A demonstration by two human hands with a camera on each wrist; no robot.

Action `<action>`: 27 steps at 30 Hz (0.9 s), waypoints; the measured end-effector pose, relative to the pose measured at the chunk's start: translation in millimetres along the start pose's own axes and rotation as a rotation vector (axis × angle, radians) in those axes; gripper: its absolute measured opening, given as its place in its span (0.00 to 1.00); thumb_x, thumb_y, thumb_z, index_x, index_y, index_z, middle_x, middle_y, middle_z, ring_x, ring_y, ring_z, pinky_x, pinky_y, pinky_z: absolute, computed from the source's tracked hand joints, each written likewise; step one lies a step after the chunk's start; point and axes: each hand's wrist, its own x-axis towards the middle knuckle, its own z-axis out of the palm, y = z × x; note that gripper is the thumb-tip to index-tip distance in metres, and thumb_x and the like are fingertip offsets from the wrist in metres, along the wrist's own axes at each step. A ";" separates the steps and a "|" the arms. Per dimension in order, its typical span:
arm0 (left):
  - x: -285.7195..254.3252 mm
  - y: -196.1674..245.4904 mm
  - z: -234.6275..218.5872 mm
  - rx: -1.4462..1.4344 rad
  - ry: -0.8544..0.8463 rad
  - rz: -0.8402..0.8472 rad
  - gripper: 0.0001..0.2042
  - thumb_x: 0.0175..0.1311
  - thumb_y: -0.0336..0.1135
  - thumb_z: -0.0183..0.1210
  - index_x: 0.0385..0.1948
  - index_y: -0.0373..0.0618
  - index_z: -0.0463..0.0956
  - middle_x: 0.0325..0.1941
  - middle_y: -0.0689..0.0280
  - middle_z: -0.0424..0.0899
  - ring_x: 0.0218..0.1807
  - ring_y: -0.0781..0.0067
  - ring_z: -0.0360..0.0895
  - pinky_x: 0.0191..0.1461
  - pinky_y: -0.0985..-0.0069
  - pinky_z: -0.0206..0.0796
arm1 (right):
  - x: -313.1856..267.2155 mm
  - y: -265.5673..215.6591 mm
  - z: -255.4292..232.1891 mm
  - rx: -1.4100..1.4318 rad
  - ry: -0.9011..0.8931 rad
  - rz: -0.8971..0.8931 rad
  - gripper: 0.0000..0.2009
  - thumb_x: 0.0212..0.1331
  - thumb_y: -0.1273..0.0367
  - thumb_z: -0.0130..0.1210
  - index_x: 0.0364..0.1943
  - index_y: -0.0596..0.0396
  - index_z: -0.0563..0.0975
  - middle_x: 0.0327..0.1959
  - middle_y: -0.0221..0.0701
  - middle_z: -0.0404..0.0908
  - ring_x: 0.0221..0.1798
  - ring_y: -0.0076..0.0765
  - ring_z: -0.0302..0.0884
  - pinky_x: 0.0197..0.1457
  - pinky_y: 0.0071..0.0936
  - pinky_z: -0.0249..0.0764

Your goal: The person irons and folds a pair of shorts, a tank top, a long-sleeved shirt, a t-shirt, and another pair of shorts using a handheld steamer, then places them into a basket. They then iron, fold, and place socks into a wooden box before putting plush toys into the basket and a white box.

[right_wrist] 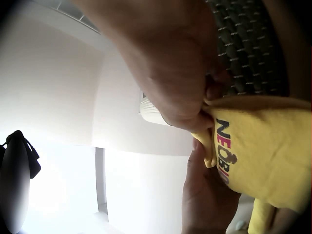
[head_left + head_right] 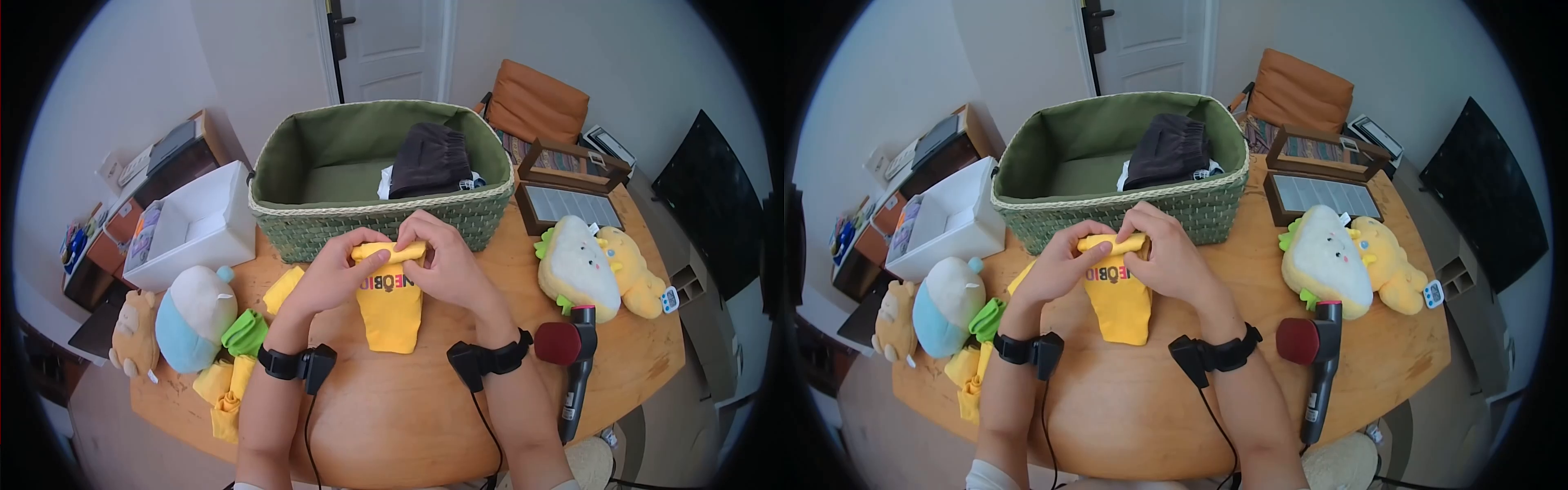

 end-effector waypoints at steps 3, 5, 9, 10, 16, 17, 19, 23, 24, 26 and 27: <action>-1.3 2.3 -1.6 0.010 -0.008 0.026 0.11 0.71 0.32 0.63 0.50 0.39 0.76 0.39 0.71 0.80 0.41 0.85 0.76 0.44 0.82 0.71 | -3.2 -4.2 1.5 0.193 -0.005 0.132 0.10 0.57 0.75 0.61 0.41 0.60 0.75 0.38 0.36 0.80 0.36 0.38 0.79 0.40 0.31 0.75; -1.0 -1.1 -0.4 -0.034 -0.020 0.085 0.11 0.70 0.30 0.63 0.50 0.39 0.76 0.40 0.70 0.80 0.42 0.84 0.77 0.45 0.82 0.71 | -3.2 -7.1 -0.6 0.141 -0.041 0.214 0.10 0.58 0.73 0.62 0.41 0.60 0.76 0.37 0.37 0.82 0.36 0.38 0.80 0.41 0.31 0.76; 2.5 -9.6 -0.3 0.035 -0.053 0.206 0.12 0.69 0.25 0.63 0.51 0.40 0.72 0.44 0.70 0.80 0.43 0.83 0.78 0.48 0.83 0.72 | -4.1 -2.5 -6.1 0.042 -0.111 0.191 0.12 0.59 0.70 0.65 0.44 0.60 0.77 0.33 0.38 0.85 0.35 0.39 0.83 0.40 0.33 0.76; 2.2 -9.1 1.4 0.034 -0.055 0.205 0.12 0.69 0.25 0.63 0.51 0.40 0.72 0.44 0.70 0.80 0.43 0.83 0.78 0.48 0.83 0.72 | -3.8 -1.8 -7.0 0.042 -0.110 0.193 0.12 0.59 0.70 0.65 0.44 0.60 0.77 0.33 0.38 0.85 0.35 0.39 0.83 0.40 0.33 0.76; -0.3 -2.2 -0.8 0.003 0.030 -0.013 0.14 0.75 0.40 0.59 0.52 0.41 0.75 0.42 0.71 0.80 0.44 0.84 0.74 0.47 0.84 0.69 | -1.8 -1.5 -4.6 0.136 -0.051 0.149 0.11 0.57 0.72 0.65 0.40 0.61 0.76 0.31 0.38 0.84 0.33 0.41 0.83 0.38 0.35 0.74; 0.2 -2.3 -2.0 0.029 0.010 -0.086 0.15 0.76 0.43 0.57 0.52 0.41 0.77 0.42 0.72 0.80 0.43 0.85 0.73 0.47 0.84 0.68 | -1.3 -3.0 -4.8 0.071 -0.058 0.127 0.11 0.57 0.74 0.65 0.39 0.61 0.75 0.32 0.38 0.84 0.33 0.41 0.82 0.37 0.34 0.73; 0.3 -0.5 -1.3 0.054 -0.008 -0.162 0.17 0.77 0.46 0.55 0.52 0.42 0.78 0.42 0.72 0.80 0.42 0.86 0.72 0.46 0.84 0.68 | -0.7 -1.7 -3.6 0.008 -0.067 0.107 0.10 0.56 0.75 0.64 0.39 0.61 0.74 0.33 0.39 0.84 0.33 0.41 0.82 0.37 0.34 0.73; -2.3 5.1 1.5 0.028 -0.010 -0.044 0.14 0.75 0.42 0.59 0.50 0.41 0.78 0.41 0.73 0.80 0.45 0.86 0.73 0.49 0.82 0.68 | -1.6 -3.8 -0.9 -0.018 -0.021 0.095 0.11 0.54 0.76 0.63 0.39 0.60 0.74 0.39 0.38 0.83 0.32 0.37 0.80 0.36 0.33 0.72; -2.3 5.3 1.3 -0.021 -0.002 0.004 0.14 0.73 0.40 0.61 0.51 0.40 0.78 0.41 0.73 0.80 0.46 0.86 0.73 0.51 0.82 0.69 | -2.4 -6.8 -1.0 0.064 -0.024 0.191 0.11 0.54 0.76 0.63 0.39 0.60 0.74 0.40 0.38 0.82 0.32 0.35 0.78 0.36 0.33 0.72; -2.3 7.1 0.3 -0.016 0.012 0.076 0.13 0.71 0.37 0.63 0.51 0.40 0.77 0.43 0.72 0.79 0.47 0.85 0.73 0.52 0.82 0.69 | -5.2 -3.5 -2.1 0.141 -0.015 0.185 0.11 0.56 0.73 0.64 0.41 0.60 0.75 0.39 0.36 0.82 0.31 0.32 0.77 0.36 0.32 0.72; -2.5 7.6 -0.3 -0.011 0.026 0.147 0.14 0.69 0.33 0.65 0.51 0.40 0.77 0.44 0.72 0.79 0.48 0.84 0.74 0.54 0.81 0.69 | -6.3 -1.1 -1.8 0.219 -0.006 0.179 0.12 0.57 0.71 0.65 0.42 0.60 0.76 0.38 0.35 0.81 0.31 0.30 0.76 0.36 0.31 0.72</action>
